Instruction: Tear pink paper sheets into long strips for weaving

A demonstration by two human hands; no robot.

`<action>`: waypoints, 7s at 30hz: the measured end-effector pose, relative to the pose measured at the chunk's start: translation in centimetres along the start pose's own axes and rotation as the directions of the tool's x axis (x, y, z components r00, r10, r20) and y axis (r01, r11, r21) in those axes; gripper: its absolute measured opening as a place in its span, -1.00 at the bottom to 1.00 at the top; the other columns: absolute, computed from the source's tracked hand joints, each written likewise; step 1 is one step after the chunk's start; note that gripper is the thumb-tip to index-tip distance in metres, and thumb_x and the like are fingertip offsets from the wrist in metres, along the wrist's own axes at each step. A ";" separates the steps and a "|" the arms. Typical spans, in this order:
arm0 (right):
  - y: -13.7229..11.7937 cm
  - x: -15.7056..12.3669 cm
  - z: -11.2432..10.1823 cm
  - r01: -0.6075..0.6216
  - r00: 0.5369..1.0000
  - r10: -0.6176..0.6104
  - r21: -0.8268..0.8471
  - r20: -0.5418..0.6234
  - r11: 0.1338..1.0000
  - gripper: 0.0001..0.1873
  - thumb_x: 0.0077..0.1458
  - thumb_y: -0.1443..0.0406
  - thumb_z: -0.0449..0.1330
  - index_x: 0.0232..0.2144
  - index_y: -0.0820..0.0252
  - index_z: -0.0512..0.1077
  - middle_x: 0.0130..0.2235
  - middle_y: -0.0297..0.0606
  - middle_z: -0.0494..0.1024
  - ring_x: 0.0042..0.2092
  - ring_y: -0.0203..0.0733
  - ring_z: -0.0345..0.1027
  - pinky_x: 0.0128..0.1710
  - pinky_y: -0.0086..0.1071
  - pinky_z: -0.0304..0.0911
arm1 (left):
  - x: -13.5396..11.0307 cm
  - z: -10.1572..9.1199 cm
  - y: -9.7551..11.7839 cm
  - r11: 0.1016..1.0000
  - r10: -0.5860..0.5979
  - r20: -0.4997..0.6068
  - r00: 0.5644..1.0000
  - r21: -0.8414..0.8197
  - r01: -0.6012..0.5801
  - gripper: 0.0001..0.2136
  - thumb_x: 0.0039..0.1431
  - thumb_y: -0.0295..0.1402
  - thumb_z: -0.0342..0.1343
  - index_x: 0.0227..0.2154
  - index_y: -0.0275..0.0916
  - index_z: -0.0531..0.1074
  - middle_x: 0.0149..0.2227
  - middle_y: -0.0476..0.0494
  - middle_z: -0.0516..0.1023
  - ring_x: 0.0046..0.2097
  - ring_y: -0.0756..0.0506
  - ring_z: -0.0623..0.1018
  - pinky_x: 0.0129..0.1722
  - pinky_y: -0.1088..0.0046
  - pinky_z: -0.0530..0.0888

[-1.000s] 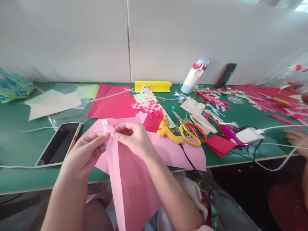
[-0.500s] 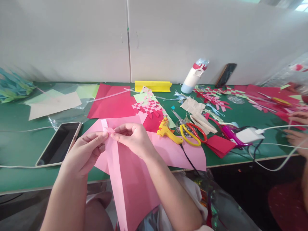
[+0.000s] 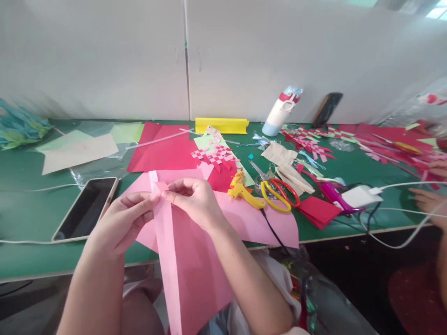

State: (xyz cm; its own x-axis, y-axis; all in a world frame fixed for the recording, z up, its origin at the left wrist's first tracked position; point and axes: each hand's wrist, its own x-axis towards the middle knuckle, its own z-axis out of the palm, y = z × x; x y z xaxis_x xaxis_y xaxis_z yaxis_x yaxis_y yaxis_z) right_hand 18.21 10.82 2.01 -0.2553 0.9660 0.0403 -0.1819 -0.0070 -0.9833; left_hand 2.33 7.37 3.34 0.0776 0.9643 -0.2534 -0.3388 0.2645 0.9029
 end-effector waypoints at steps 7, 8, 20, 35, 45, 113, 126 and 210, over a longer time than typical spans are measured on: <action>0.0 0.0 -0.2 -0.003 1.000 0.003 0.008 0.018 1.000 -0.79 -0.22 0.29 0.41 -0.43 0.16 0.53 -0.39 -0.32 0.58 -0.32 -0.28 0.44 -0.28 -0.41 0.36 | 0.1 0.0 -0.2 1.000 0.011 -0.002 1.000 -0.002 -0.011 -0.89 -0.06 -0.34 0.31 -0.45 -0.25 0.61 -0.52 -0.05 0.54 -0.43 0.06 0.46 -0.37 0.60 0.43; 0.0 0.0 -0.2 -0.008 1.000 0.008 -0.002 0.025 1.000 -0.79 -0.23 0.29 0.41 -0.43 0.17 0.53 -0.39 -0.32 0.58 -0.31 -0.27 0.45 -0.27 -0.41 0.36 | 0.1 0.0 -0.2 1.000 0.015 -0.004 1.000 -0.005 -0.015 -0.89 -0.07 -0.34 0.32 -0.45 -0.25 0.61 -0.52 -0.05 0.54 -0.43 0.07 0.45 -0.38 0.61 0.42; 0.0 -0.1 0.1 0.022 1.000 -0.022 0.030 0.018 0.999 -0.82 -0.21 0.29 0.40 -0.45 0.18 0.53 -0.40 -0.35 0.57 -0.35 -0.33 0.43 -0.29 -0.45 0.35 | 0.2 0.1 -0.1 0.998 0.017 0.067 0.998 -0.058 -0.014 -0.89 0.02 -0.37 0.26 -0.49 -0.31 0.57 -0.58 0.01 0.45 -0.50 0.13 0.36 -0.47 0.68 0.36; 0.3 0.0 0.0 -0.019 0.999 0.016 0.077 0.038 0.997 -0.79 -0.23 0.29 0.41 -0.45 0.19 0.52 -0.42 -0.34 0.55 -0.38 -0.32 0.41 -0.36 -0.45 0.37 | 0.0 -0.1 -0.2 1.000 0.026 -0.040 0.999 0.016 -0.026 -0.88 -0.06 -0.34 0.32 -0.44 -0.26 0.61 -0.51 -0.05 0.53 -0.42 0.06 0.49 -0.37 0.61 0.47; 0.1 -0.1 0.2 0.051 0.999 -0.051 0.037 0.015 0.998 -0.81 -0.19 0.27 0.39 -0.45 0.18 0.52 -0.40 -0.33 0.56 -0.34 -0.30 0.43 -0.29 -0.42 0.35 | 0.2 0.1 -0.2 0.995 0.014 0.051 0.999 -0.103 -0.009 -0.90 -0.01 -0.38 0.28 -0.49 -0.33 0.57 -0.57 -0.01 0.48 -0.51 0.12 0.39 -0.49 0.69 0.39; 0.2 0.0 -0.1 0.007 1.000 -0.008 0.021 0.023 1.000 -0.75 -0.22 0.21 0.40 -0.43 0.20 0.52 -0.38 -0.28 0.57 -0.30 -0.24 0.44 -0.25 -0.36 0.36 | 0.2 0.2 -0.2 1.000 -0.012 -0.021 1.000 -0.028 0.011 -0.87 -0.10 -0.32 0.32 -0.53 -0.30 0.57 -0.50 -0.09 0.56 -0.42 0.04 0.49 -0.38 0.58 0.45; 0.0 -0.2 -0.3 0.031 0.999 -0.032 0.027 0.037 0.999 -0.81 -0.20 0.30 0.39 -0.43 0.17 0.53 -0.38 -0.33 0.57 -0.31 -0.28 0.44 -0.25 -0.41 0.35 | 0.2 0.0 -0.4 0.997 -0.017 0.039 0.999 -0.071 0.020 -0.89 0.01 -0.36 0.27 -0.48 -0.31 0.57 -0.52 -0.06 0.52 -0.46 0.08 0.44 -0.42 0.60 0.43; 1.1 0.2 -0.4 -0.087 0.994 0.077 0.123 0.080 0.989 -0.76 -0.25 0.26 0.42 -0.44 0.18 0.53 -0.42 -0.35 0.55 -0.36 -0.31 0.40 -0.28 -0.40 0.29 | 0.2 -0.2 -0.2 1.000 -0.008 -0.009 1.000 -0.017 0.008 -0.90 -0.06 -0.37 0.30 -0.56 -0.29 0.56 -0.57 -0.01 0.50 -0.50 0.11 0.43 -0.45 0.65 0.40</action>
State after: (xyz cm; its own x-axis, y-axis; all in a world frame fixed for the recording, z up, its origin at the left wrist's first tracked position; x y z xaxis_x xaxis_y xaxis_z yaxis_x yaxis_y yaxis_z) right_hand 18.35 11.13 0.90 -0.3434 0.9389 -0.0217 -0.2745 -0.1224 -0.9538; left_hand 2.25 7.51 3.10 0.0718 0.9620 -0.2635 -0.3540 0.2716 0.8949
